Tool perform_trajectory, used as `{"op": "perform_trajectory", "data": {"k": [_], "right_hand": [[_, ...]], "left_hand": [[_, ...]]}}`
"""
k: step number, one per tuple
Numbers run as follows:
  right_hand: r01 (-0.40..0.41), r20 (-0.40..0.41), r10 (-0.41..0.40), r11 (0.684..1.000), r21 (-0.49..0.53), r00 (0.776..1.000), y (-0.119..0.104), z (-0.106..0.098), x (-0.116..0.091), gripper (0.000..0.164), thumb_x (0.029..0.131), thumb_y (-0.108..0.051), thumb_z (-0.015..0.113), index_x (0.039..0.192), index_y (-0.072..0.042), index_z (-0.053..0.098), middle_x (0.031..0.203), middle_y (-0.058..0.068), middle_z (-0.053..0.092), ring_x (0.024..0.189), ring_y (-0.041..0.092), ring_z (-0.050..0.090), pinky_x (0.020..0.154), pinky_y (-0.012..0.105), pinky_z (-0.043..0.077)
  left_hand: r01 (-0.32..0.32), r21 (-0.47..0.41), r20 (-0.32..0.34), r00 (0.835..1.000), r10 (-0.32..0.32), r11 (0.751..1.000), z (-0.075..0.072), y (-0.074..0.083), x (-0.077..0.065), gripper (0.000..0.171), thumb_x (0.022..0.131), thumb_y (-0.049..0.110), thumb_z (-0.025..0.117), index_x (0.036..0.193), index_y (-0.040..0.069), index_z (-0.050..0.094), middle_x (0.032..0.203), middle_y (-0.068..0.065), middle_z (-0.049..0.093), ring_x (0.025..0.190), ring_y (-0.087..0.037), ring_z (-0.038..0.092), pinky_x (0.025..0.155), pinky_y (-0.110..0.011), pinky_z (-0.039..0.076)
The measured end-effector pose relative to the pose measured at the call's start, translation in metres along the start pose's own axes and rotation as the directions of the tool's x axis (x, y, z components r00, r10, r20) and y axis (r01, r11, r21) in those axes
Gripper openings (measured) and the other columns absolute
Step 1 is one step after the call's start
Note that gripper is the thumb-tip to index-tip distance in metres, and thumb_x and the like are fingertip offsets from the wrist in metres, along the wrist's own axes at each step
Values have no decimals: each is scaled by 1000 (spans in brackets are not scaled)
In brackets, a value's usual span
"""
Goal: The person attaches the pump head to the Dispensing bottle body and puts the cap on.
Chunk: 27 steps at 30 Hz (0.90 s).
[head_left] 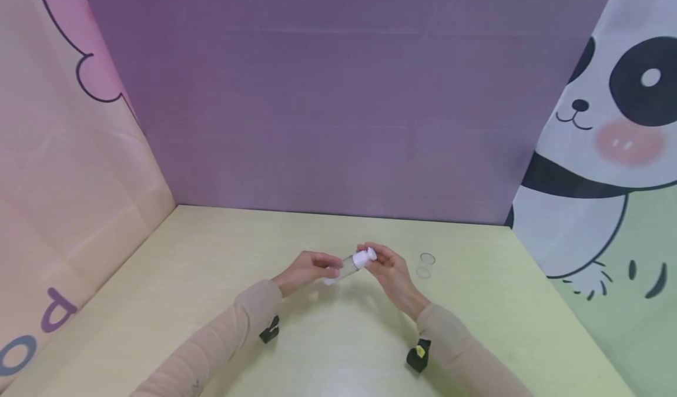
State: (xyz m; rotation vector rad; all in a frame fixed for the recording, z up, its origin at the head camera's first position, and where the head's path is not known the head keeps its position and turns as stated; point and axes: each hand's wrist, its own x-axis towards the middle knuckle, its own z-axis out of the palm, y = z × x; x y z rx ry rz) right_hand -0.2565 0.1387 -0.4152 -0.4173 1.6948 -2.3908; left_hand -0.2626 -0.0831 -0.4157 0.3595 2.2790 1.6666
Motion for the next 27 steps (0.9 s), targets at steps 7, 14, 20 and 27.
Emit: {"op": "perform_trajectory", "data": {"k": [7, 14, 20, 27], "right_hand": [[8, -4, -8, 1000, -9, 1000, 1, 0, 2, 45, 84, 6, 56, 127, 10, 41, 107, -6, 67, 107, 8, 59, 96, 24, 43], [-7, -37, 6, 1000, -13, 999, 1, 0, 3, 43, 84, 7, 57, 124, 8, 44, 104, -6, 68, 104, 9, 60, 94, 24, 45], [-21, -53, 21, 1000, -14, 998, 0, 2, 2, 42, 84, 5, 57, 124, 7, 45, 104, -5, 68, 104, 9, 60, 95, 25, 44], [-32, -74, 29, 999, -36, 997, -1, 2, 1, 44, 83, 1, 61, 124, 7, 45, 106, -3, 67, 104, 10, 59, 95, 25, 44]], "left_hand": [[9, -4, 4, 1000, -9, 1000, 0, 0, 1, 34, 83, 27, 67, 115, 14, 64, 123, -6, 59, 108, -21, 55, 92, -39, 46], [-17, 4, 19, 1000, 17, 1000, -1, -1, 0, 37, 83, 30, 68, 115, 13, 64, 122, -8, 59, 106, -20, 55, 89, -36, 47], [-16, 4, 10, 1000, 16, 1000, -1, 1, -1, 36, 83, 29, 67, 115, 12, 64, 122, -8, 60, 105, -21, 55, 89, -36, 47], [22, -3, -2, 1000, -22, 1000, 1, 2, 1, 35, 85, 23, 65, 118, 11, 62, 123, -8, 59, 108, -21, 55, 92, -39, 46]]}}
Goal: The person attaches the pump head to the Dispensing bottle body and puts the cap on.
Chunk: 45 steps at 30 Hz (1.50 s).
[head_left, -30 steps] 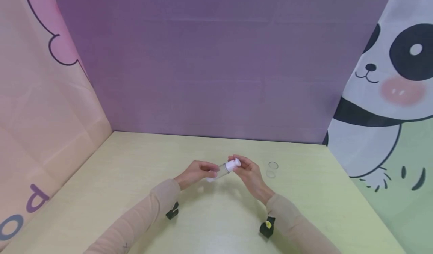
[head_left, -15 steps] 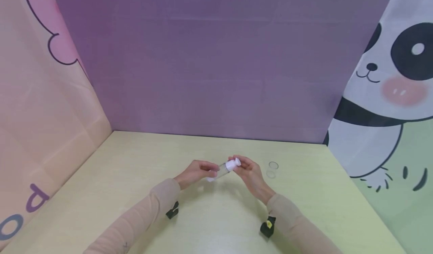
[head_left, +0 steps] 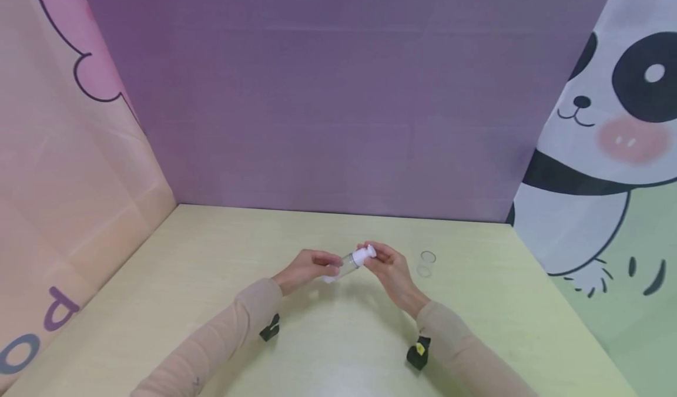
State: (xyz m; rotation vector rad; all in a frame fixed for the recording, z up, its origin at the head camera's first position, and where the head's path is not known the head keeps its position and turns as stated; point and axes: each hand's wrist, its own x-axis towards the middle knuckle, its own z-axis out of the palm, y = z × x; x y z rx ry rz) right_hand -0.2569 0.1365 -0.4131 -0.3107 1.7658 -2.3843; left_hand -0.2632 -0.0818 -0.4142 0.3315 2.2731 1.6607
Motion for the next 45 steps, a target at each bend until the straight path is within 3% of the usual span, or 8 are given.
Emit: {"op": "perform_trajectory", "data": {"k": [10, 24, 35, 45], "right_hand": [[-28, -65, 22, 994, -101, 998, 2, -2, 3, 45, 82, 2, 62, 124, 6, 47, 117, 10, 63, 101, 10, 61, 92, 27, 46], [-39, -136, 14, 983, -177, 991, 6, -1, 2, 43, 78, -10, 71, 118, -2, 56, 115, 9, 64, 101, 13, 62, 90, 28, 48], [-67, -230, 26, 983, -170, 973, 7, 3, 3, 41, 76, -9, 72, 115, -2, 59, 108, 7, 67, 95, 12, 64, 87, 28, 49], [-81, -251, 38, 984, -161, 967, 7, 5, 1, 42, 76, -10, 73, 115, -3, 59, 112, 9, 66, 96, 13, 63, 87, 28, 50]], "left_hand": [[-8, -2, -1, 1000, 8, 1000, 0, -1, 0, 33, 84, 26, 67, 115, 14, 64, 121, -6, 60, 106, -19, 56, 91, -38, 46], [3, -9, -17, 1000, -3, 1000, 1, -2, 1, 33, 82, 24, 69, 113, 15, 65, 120, -5, 61, 105, -19, 56, 91, -37, 46], [-6, -48, -48, 999, 4, 999, 3, -2, 1, 34, 80, 19, 71, 112, 11, 64, 116, -7, 62, 102, -18, 58, 89, -34, 48], [7, -27, -60, 998, -9, 1000, 5, -2, 2, 33, 79, 18, 71, 112, 12, 65, 116, -7, 62, 100, -19, 58, 87, -34, 49]]}}
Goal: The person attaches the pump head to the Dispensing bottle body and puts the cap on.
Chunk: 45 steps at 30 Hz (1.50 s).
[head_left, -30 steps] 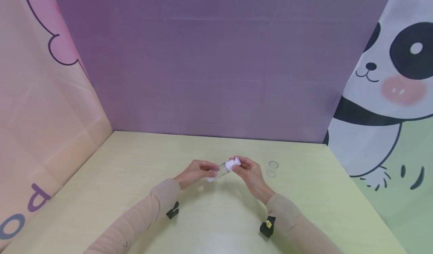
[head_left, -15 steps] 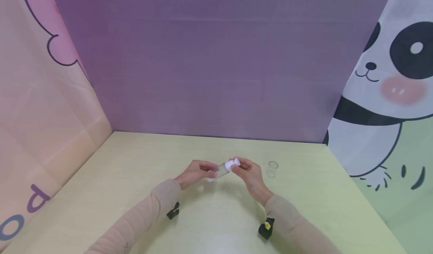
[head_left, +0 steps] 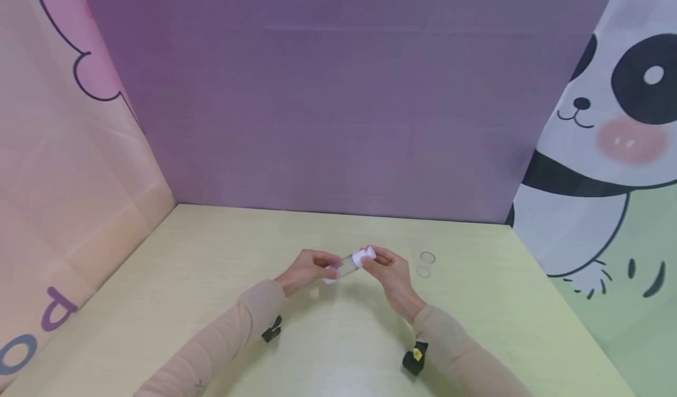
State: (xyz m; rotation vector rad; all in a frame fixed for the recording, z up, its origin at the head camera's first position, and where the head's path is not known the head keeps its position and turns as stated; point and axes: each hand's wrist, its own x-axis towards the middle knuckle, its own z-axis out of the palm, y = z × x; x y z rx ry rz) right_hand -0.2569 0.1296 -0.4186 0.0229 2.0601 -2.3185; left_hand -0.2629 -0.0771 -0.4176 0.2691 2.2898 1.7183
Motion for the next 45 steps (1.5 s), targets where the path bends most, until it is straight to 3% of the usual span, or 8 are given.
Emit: {"op": "perform_trajectory", "data": {"k": [21, 29, 39, 45], "right_hand": [[0, 82, -5, 998, 64, 997, -2, -5, 1, 42, 81, -1, 65, 121, 1, 53, 117, 11, 63, 100, 13, 62, 88, 27, 49], [-29, 116, 16, 994, 108, 993, -4, -10, 1, 44, 83, -1, 63, 125, 1, 49, 123, 14, 58, 102, 13, 61, 89, 26, 48], [-33, 143, 29, 999, 25, 989, -5, -14, 0, 43, 83, -5, 64, 124, -1, 50, 125, 14, 57, 105, 15, 60, 91, 27, 47], [-13, 173, 13, 1000, 3, 985, -6, -15, -1, 44, 84, -7, 63, 125, -2, 49, 126, 14, 56, 107, 16, 58, 94, 28, 45]], "left_hand": [[-16, 38, 55, 998, 14, 999, -1, 3, 2, 36, 82, 24, 69, 116, 14, 63, 122, -7, 60, 106, -19, 56, 92, -37, 46], [-30, -1, 74, 997, 30, 1000, 0, 5, 1, 39, 83, 22, 67, 119, 9, 61, 124, -7, 59, 108, -19, 55, 94, -39, 44], [6, -1, 64, 998, -6, 1000, 1, 3, 1, 34, 82, 24, 69, 114, 15, 64, 121, -5, 60, 106, -19, 55, 94, -39, 44], [-17, 19, 66, 998, 16, 1000, 2, 3, 0, 33, 82, 23, 69, 113, 15, 64, 117, -5, 62, 103, -18, 57, 92, -38, 46]]}}
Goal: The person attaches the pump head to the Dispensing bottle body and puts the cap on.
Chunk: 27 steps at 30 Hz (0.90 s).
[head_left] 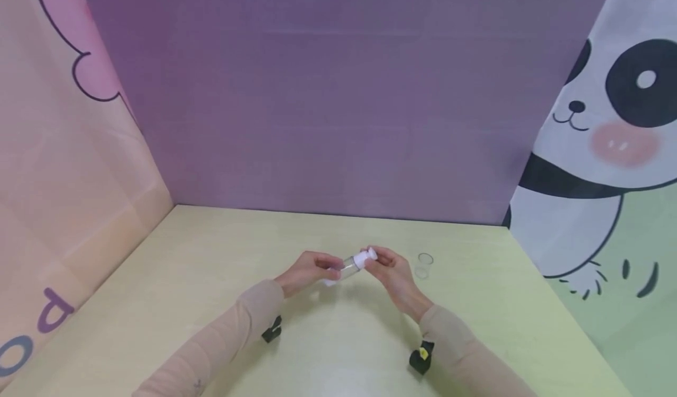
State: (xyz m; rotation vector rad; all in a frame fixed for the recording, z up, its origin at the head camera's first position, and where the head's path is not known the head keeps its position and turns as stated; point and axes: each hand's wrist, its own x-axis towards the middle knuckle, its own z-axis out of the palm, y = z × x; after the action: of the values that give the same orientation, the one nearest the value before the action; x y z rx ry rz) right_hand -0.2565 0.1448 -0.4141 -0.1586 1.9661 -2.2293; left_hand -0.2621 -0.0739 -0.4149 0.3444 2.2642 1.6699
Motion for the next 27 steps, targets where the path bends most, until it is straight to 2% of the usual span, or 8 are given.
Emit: {"op": "perform_trajectory", "data": {"k": [9, 18, 22, 27], "right_hand": [[-2, -11, 1, 997, -83, 1000, -3, 2, 1, 41, 84, -8, 64, 124, -4, 52, 124, 12, 58, 107, 17, 59, 93, 30, 46], [-8, 4, 9, 995, -98, 1000, -4, -1, 3, 44, 84, -11, 66, 125, -6, 52, 126, 11, 57, 109, 17, 58, 93, 30, 46], [14, 54, -8, 993, -118, 999, -5, -6, 3, 49, 83, -10, 66, 128, -4, 49, 129, 14, 54, 113, 19, 56, 94, 30, 46], [94, 125, -63, 960, -262, 990, -13, -22, 1, 55, 81, -15, 69, 130, -4, 47, 131, 15, 52, 120, 27, 50, 94, 32, 46]], "left_hand": [[-39, 27, 35, 999, 38, 999, 1, -3, 1, 32, 82, 15, 68, 113, 7, 64, 113, -10, 64, 99, -18, 60, 88, -34, 49], [-31, 34, 28, 999, 30, 999, 2, 0, -2, 33, 82, 17, 68, 114, 9, 64, 114, -9, 64, 100, -18, 59, 88, -34, 48], [-37, 22, 39, 999, 36, 999, 2, 0, -2, 33, 83, 18, 68, 115, 8, 63, 116, -10, 63, 102, -19, 59, 89, -35, 48], [-32, 29, 22, 999, 31, 999, 1, -1, -1, 36, 82, 20, 68, 116, 10, 62, 115, -8, 63, 103, -19, 59, 90, -36, 48]]}}
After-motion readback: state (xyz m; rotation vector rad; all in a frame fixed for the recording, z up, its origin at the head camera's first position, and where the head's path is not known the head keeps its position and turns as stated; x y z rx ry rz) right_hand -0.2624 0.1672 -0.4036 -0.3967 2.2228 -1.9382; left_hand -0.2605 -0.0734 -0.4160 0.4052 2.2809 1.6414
